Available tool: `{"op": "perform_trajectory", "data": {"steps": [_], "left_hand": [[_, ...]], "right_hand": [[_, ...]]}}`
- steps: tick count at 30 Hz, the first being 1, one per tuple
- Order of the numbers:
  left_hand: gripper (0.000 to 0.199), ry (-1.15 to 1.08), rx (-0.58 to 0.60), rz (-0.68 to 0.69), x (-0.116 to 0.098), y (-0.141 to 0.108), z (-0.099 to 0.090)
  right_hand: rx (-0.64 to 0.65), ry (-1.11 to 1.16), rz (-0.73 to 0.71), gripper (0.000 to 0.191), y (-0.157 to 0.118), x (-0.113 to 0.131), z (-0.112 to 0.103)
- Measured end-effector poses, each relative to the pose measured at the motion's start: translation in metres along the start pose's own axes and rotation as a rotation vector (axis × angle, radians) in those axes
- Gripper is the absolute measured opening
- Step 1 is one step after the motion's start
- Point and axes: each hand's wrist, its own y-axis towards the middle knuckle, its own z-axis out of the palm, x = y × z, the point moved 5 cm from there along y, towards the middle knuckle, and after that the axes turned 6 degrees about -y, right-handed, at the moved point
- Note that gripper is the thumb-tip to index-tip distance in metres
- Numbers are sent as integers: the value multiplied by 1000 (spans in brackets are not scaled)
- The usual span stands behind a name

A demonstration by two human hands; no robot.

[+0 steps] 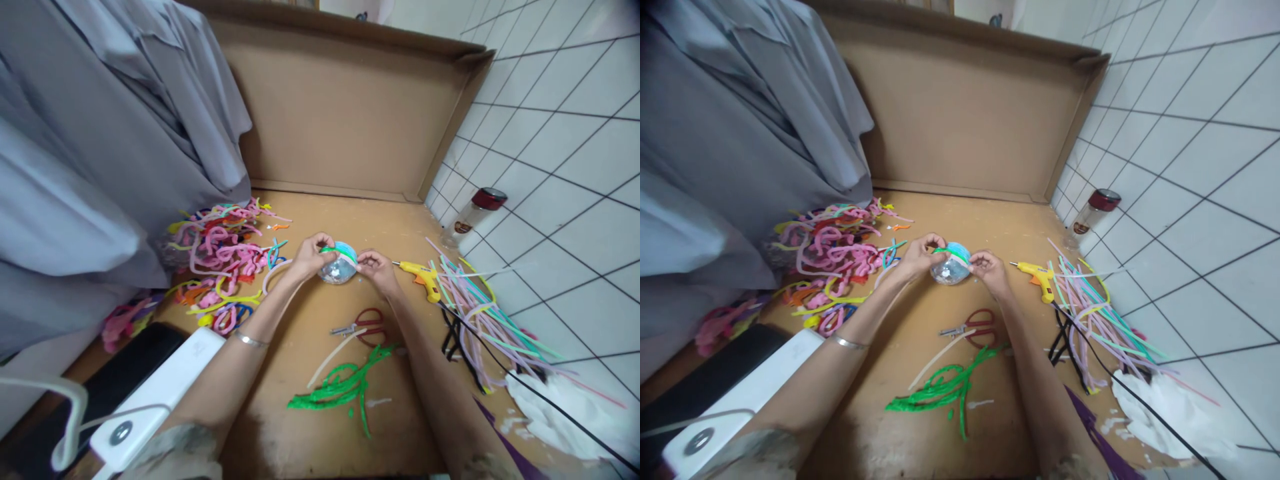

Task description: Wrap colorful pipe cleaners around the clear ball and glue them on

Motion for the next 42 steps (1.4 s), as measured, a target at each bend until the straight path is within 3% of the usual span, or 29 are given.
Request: {"op": "perform_trajectory", "data": {"steps": [3,7,10,15,23,29,35,42], "left_hand": [[21,-13,-4,-26,-2,-1,2],[20,23,-3,-50,-4,-3,4],[21,42,12,-36,-6,-4,7],[22,99,45,-10,-8,-5,13],[20,71,50,-18,-3,-4,17],[18,-135,123,-29,-2,-4,20],[23,-277,177,-51,10,0,18],[22,-180,171,-1,13,5,2]], "right_hand": [[27,-15,21,41,-1,7,-4],[-66,-30,-92,49,-2,32,-11],[-51,-120,-139,57,-2,42,0],[27,-134,-90,61,2,32,19],[148,-58,33,75,16,30,14],[152,13,91,86,10,23,7],[148,39,107,82,6,22,-3],[126,41,108,74,8,18,-7]]}}
